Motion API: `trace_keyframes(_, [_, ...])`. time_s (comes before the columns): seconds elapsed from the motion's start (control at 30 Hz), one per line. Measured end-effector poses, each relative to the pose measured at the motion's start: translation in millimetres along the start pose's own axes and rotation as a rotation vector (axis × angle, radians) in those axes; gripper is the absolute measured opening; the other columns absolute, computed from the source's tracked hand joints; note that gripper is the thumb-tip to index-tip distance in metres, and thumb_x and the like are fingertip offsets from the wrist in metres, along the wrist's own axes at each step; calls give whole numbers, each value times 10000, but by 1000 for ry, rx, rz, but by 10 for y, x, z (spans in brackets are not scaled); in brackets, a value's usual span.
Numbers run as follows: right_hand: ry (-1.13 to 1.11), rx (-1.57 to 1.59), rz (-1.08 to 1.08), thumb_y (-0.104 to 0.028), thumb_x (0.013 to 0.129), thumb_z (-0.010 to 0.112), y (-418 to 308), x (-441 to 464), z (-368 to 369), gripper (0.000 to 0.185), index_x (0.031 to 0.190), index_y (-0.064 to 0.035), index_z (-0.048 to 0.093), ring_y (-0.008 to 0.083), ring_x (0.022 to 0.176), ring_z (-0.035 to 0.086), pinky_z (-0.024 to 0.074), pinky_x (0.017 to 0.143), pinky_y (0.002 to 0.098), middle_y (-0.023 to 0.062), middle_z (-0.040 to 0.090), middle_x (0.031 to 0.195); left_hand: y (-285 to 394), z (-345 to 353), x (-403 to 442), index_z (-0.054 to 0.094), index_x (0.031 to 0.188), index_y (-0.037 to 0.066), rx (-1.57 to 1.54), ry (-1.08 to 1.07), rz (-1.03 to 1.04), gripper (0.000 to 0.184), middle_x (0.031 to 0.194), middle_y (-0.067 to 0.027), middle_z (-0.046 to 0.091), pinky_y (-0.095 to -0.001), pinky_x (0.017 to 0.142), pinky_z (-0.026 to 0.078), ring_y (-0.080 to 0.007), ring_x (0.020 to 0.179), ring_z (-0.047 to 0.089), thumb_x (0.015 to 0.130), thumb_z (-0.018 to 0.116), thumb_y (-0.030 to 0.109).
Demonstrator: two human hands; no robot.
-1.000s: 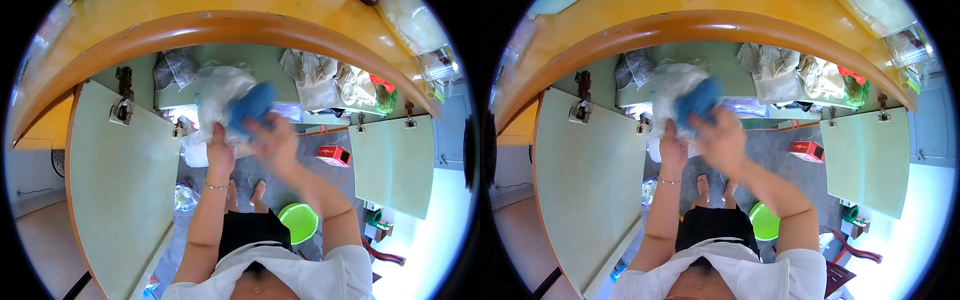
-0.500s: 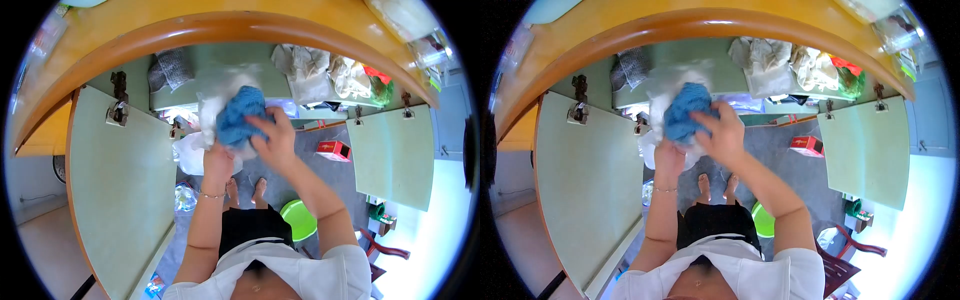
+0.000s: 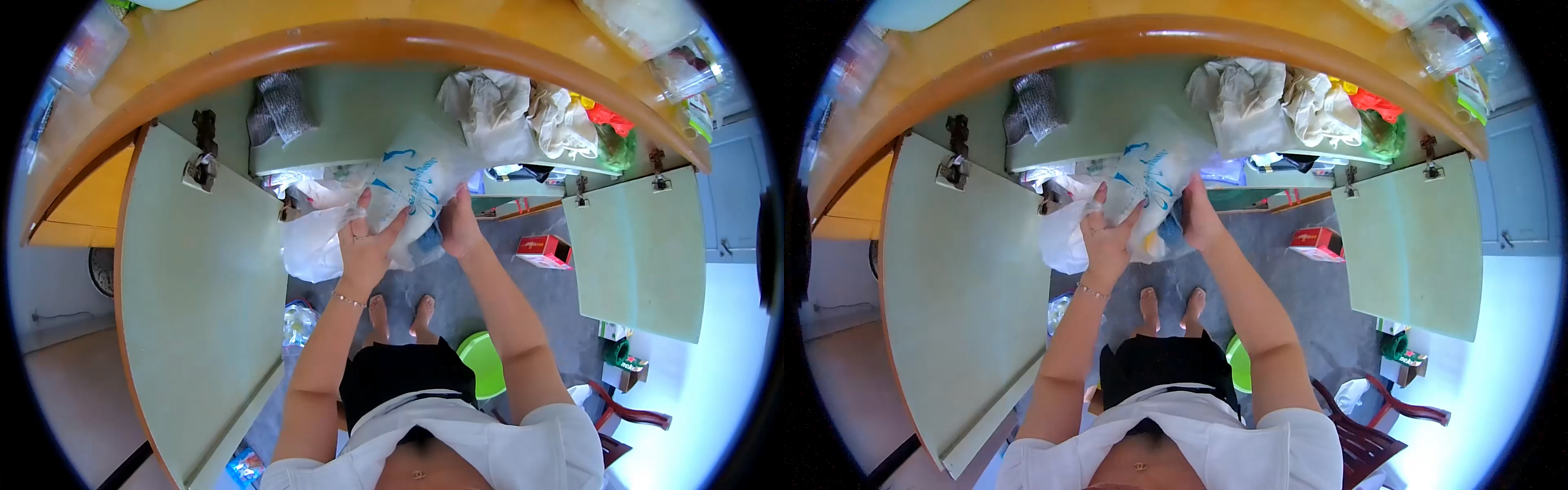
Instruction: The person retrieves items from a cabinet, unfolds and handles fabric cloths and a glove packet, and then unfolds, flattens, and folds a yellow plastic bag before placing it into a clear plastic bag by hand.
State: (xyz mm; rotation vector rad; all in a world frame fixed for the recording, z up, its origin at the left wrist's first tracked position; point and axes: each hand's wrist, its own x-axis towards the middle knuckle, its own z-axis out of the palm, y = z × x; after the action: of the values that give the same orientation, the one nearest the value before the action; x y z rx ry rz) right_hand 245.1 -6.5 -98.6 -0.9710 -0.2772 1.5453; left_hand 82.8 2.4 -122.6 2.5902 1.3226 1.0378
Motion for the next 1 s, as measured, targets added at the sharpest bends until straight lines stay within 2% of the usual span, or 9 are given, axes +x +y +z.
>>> trace_keyframes(0.07, [-27,1,-108,-507,812,426,147,134,-138,619,1206,-30,395,244,1046,476,359,918,353,110,493,1146,-12,38,-54,575,1075,291,4,-50,10,521,1268,-229,326,-336,753,372,-268,993,438,619,569,40])
trace_keyframes(0.23, [-29,158,60,-327,819,459,238,235,-310,404,1104,-43,487,242,1021,498,368,914,372,100,535,1093,29,-53,-129,482,1190,224,22,-177,69,600,1292,-217,283,-351,808,354,-296,1028,418,616,596,89])
trace_keyframes(0.43, [-257,483,-70,-289,828,409,134,180,-285,375,1092,-39,495,260,1035,492,364,921,390,123,527,1110,95,-44,-533,332,1245,-3,-889,236,-611,653,1192,-121,363,-353,848,342,-250,984,431,710,566,290])
trace_keyframes(0.47, [-343,493,-103,-287,829,403,140,181,-320,376,1093,-36,495,261,1038,490,363,922,392,125,524,1114,56,62,-608,356,1225,43,-1129,167,-780,679,1105,-40,428,-263,750,317,-142,967,402,789,367,563])
trace_keyframes(0.57, [-283,472,-144,-280,830,390,128,183,-274,371,1084,-33,501,258,1020,505,378,908,388,122,539,1092,71,76,-391,435,1138,37,-1733,-30,-1066,502,964,-11,493,-259,698,338,-108,883,443,790,442,399])
trace_keyframes(0.6, [-246,468,-118,-281,830,390,119,209,-270,371,1079,-32,505,256,1008,512,385,901,386,120,546,1080,81,72,-319,473,1092,63,-1919,58,-996,382,981,20,519,-239,639,328,-65,826,447,808,464,317])
trace_keyframes(0.77, [-241,423,-98,-301,831,390,80,295,-287,368,1056,-41,522,237,945,548,422,854,373,100,575,1025,84,-34,-9,488,1084,55,-1896,13,-999,328,1001,-19,556,-220,635,391,-88,834,523,771,557,121])
trace_keyframes(0.97, [227,359,-46,-313,833,419,-239,191,-193,355,1062,-59,515,246,948,540,414,852,370,91,569,1027,16,-58,132,464,1112,27,-1849,191,-938,411,1011,-61,561,-253,745,441,-143,915,548,720,586,2])
trace_keyframes(1.0, [-44,377,-101,-296,821,458,-247,245,-575,346,1057,-50,518,239,910,552,432,811,353,98,576,997,-20,-59,157,459,1117,24,-1847,219,-920,421,1021,-65,555,-261,766,440,-149,931,541,717,585,-6])
